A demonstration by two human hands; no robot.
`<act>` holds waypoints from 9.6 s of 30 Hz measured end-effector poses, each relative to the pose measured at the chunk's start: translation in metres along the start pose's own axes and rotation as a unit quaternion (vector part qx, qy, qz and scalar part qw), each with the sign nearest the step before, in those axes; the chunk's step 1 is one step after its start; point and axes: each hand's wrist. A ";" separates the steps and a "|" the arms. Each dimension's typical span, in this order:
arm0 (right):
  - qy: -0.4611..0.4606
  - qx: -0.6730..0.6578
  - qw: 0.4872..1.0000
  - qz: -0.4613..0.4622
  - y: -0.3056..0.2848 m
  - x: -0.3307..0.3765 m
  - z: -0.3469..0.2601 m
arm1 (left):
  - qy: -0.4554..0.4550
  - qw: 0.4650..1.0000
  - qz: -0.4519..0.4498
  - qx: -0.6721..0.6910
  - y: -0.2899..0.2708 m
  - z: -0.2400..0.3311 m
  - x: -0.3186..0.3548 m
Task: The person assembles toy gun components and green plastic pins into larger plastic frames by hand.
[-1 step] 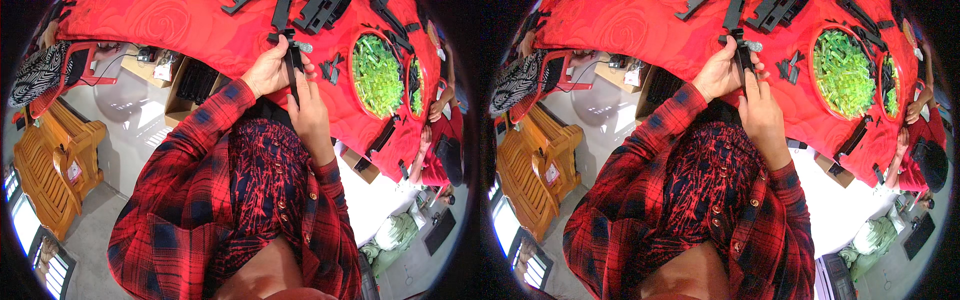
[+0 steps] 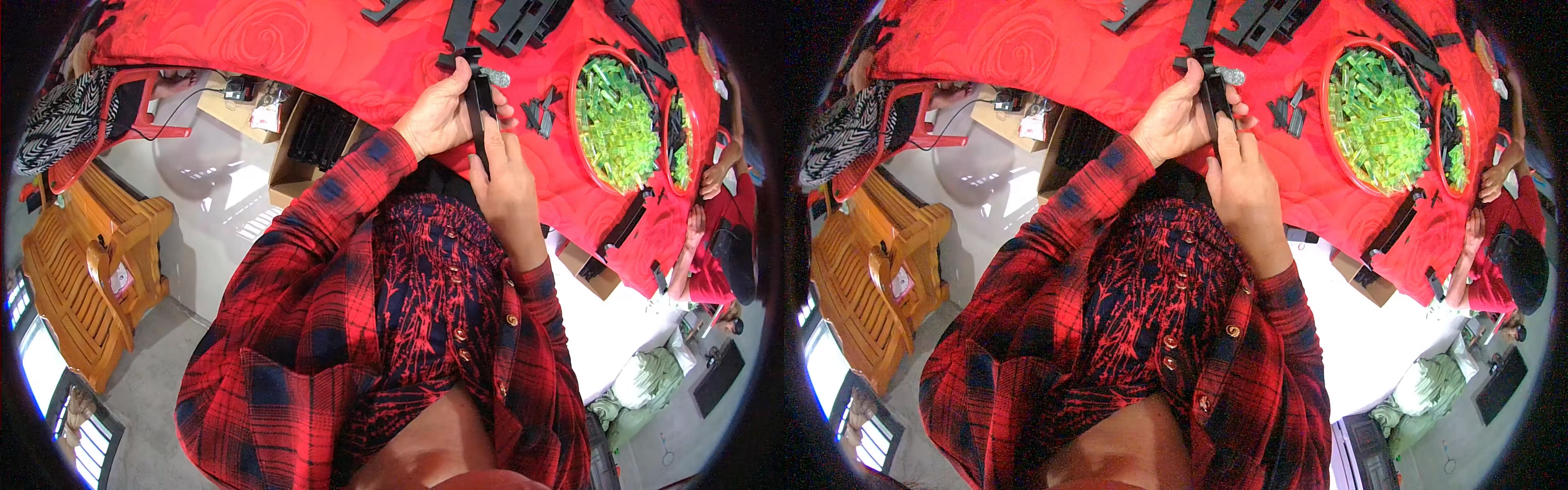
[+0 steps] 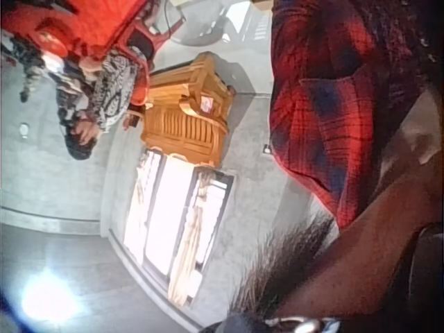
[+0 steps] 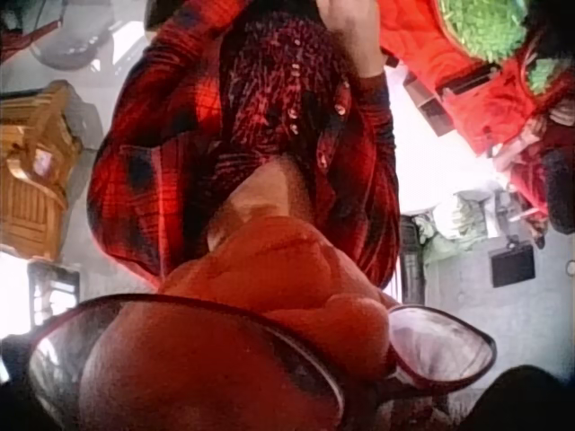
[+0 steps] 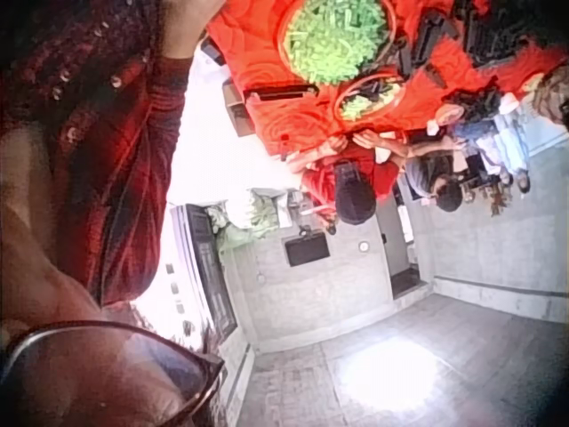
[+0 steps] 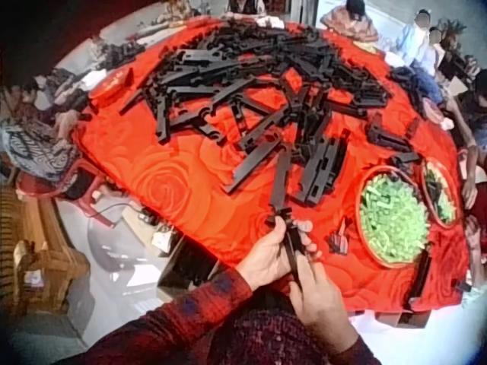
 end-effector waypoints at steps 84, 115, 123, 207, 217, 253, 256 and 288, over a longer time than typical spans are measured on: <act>-0.042 0.106 0.966 0.231 -0.050 -0.021 0.066 | -0.114 0.926 0.114 -0.341 0.070 -0.005 0.035; 0.210 -0.156 0.938 0.229 -0.224 0.002 0.235 | -0.063 0.677 0.236 -0.694 0.055 -0.047 -0.153; 0.214 0.216 0.952 -0.024 -0.213 -0.112 0.363 | -0.072 0.723 0.251 -0.640 0.067 -0.056 -0.129; 0.235 -0.320 0.917 -0.042 -0.221 -0.049 0.121 | -0.022 0.654 0.240 -0.717 0.098 -0.028 -0.055; 0.097 -0.068 0.992 0.048 -0.053 -0.037 0.105 | -0.071 0.788 0.317 -0.523 0.087 -0.038 0.053; 0.075 0.290 0.940 0.162 -0.001 0.020 0.078 | -0.064 0.864 0.237 -0.439 0.061 -0.060 0.106; 0.099 0.310 0.937 0.125 0.002 0.030 0.075 | -0.062 0.860 0.249 -0.442 0.065 -0.062 0.106; 0.055 0.131 0.941 0.307 0.018 0.045 0.075 | -0.076 0.873 0.218 -0.429 0.061 -0.075 0.110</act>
Point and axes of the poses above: each hand's wrist, its own x-axis away from the middle knuckle, its own y-axis out of the palm, z = x × y, and after that the axes turned 9 degrees about -z, right-handed
